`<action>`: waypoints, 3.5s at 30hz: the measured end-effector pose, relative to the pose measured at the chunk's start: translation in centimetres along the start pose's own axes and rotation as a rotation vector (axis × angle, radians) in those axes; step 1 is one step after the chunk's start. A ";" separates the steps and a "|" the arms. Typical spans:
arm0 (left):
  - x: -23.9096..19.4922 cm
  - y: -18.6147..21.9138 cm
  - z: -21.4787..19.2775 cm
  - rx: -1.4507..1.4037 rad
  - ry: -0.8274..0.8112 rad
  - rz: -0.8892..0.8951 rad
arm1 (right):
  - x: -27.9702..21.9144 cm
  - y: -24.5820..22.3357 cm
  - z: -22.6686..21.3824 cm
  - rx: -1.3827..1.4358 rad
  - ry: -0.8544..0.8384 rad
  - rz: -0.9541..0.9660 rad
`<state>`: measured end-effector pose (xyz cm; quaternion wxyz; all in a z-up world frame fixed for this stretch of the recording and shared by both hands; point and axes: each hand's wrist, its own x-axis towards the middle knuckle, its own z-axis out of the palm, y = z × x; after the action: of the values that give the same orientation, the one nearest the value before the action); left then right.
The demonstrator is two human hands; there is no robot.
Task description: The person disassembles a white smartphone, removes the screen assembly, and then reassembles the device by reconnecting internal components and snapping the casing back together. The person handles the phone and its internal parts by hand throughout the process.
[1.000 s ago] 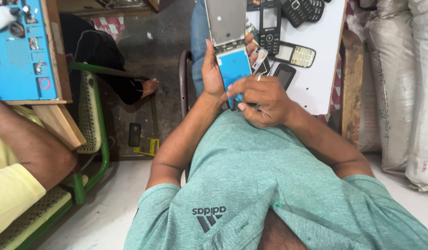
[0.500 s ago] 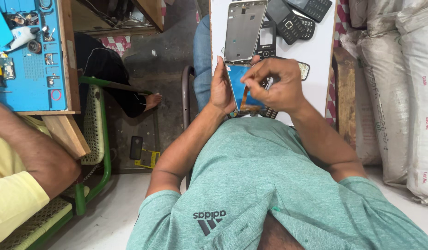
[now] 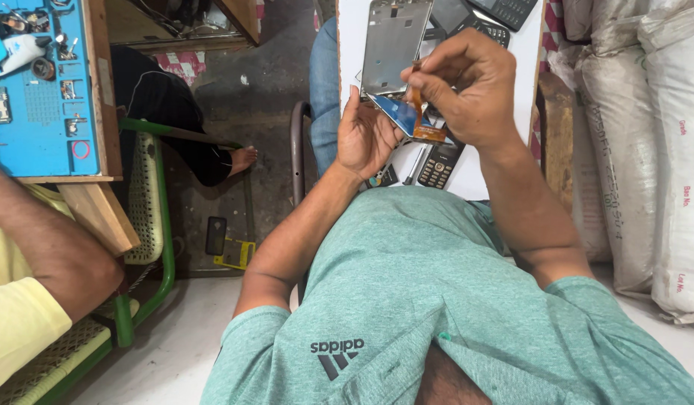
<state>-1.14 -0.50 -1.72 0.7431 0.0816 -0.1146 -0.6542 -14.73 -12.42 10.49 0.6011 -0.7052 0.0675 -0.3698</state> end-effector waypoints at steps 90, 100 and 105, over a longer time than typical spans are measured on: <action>-0.1 -0.6 0.5 0.198 -0.024 -0.040 | -0.8 -2.7 0.5 -0.251 0.310 -0.166; -0.2 -0.5 0.5 0.145 -0.004 -0.042 | -0.6 -2.6 -1.4 0.237 0.330 -0.030; -0.1 -0.6 0.4 0.171 -0.007 -0.048 | 0.1 -3.3 -1.8 0.220 0.338 -0.109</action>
<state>-1.80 -0.46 -1.53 0.7171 0.1450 -0.1709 -0.6599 -16.85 -13.00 13.54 0.6339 -0.5658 0.0883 -0.5198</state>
